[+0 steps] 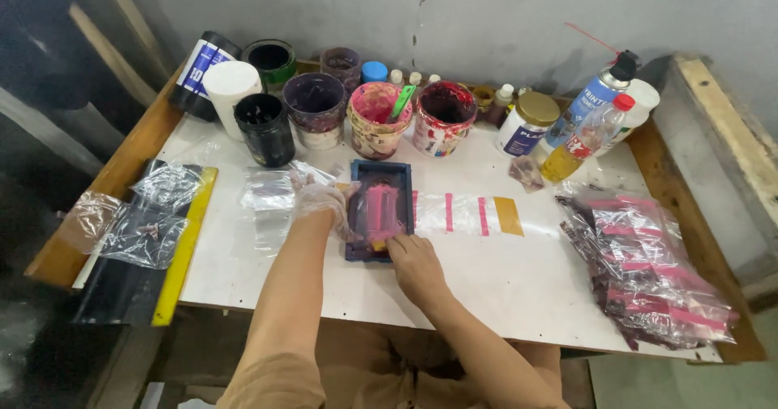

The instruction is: Applying pink ink to a small screen printing frame and performing test prints on plastic bags.

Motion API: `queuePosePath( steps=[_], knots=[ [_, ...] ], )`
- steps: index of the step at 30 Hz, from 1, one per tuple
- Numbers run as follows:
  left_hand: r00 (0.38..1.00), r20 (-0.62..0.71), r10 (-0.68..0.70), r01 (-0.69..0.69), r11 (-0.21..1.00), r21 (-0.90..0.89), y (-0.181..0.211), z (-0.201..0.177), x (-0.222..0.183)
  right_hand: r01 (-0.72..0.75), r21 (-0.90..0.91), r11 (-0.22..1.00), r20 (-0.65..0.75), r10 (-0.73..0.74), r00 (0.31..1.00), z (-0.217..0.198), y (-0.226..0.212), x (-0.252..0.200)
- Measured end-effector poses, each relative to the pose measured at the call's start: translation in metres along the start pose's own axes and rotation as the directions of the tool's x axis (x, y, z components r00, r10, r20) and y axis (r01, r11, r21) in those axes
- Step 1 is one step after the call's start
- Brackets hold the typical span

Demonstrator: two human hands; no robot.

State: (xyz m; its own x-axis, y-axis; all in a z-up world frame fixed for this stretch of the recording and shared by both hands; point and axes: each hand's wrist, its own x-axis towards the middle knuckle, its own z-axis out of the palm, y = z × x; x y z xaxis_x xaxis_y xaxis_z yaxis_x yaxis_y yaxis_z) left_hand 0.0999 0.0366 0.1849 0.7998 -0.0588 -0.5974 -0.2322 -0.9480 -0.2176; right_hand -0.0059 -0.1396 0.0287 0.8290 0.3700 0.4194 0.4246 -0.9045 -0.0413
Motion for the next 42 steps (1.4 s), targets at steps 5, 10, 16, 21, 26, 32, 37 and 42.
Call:
queuePosePath(
  steps=[5,10,16,21,26,32,37,42],
  knots=[
    [1.000,-0.015,0.009,-0.009,1.000,0.021,-0.003,0.001,-0.005,0.031,0.032,0.999,-0.067,-0.029,0.997,0.003,-0.005,-0.012],
    [0.989,-0.138,0.055,-0.065,0.996,-0.069,-0.028,0.037,0.026,-0.060,0.239,0.969,-0.153,0.099,0.983,-0.010,0.010,-0.016],
    [0.861,-0.342,-0.376,-0.206,0.357,-0.911,-0.026,0.052,-0.033,-0.437,0.322,0.840,-0.043,0.474,0.879,0.009,0.062,-0.028],
    [0.756,-0.609,-0.241,-0.312,0.685,-0.658,-0.021,0.115,0.007,-0.625,-0.004,0.781,0.266,0.603,0.752,-0.019,0.051,-0.012],
    [0.624,-0.716,-0.313,-0.368,0.690,-0.623,0.017,0.132,0.065,-0.614,-0.046,0.788,0.393,0.579,0.714,-0.039,0.041,-0.005],
    [0.185,-0.843,-0.505,0.055,0.862,-0.504,0.065,0.199,0.238,-0.623,-0.058,0.780,0.412,0.588,0.696,-0.034,0.043,-0.005],
    [0.270,-0.702,-0.659,0.168,0.750,-0.639,0.072,0.180,0.245,-0.640,-0.054,0.766,0.413,0.601,0.684,-0.034,0.042,-0.005],
    [0.087,-0.373,-0.924,0.220,0.383,-0.897,0.076,0.128,0.219,-0.666,-0.026,0.745,0.428,0.610,0.666,-0.029,0.046,-0.005]
  ],
)
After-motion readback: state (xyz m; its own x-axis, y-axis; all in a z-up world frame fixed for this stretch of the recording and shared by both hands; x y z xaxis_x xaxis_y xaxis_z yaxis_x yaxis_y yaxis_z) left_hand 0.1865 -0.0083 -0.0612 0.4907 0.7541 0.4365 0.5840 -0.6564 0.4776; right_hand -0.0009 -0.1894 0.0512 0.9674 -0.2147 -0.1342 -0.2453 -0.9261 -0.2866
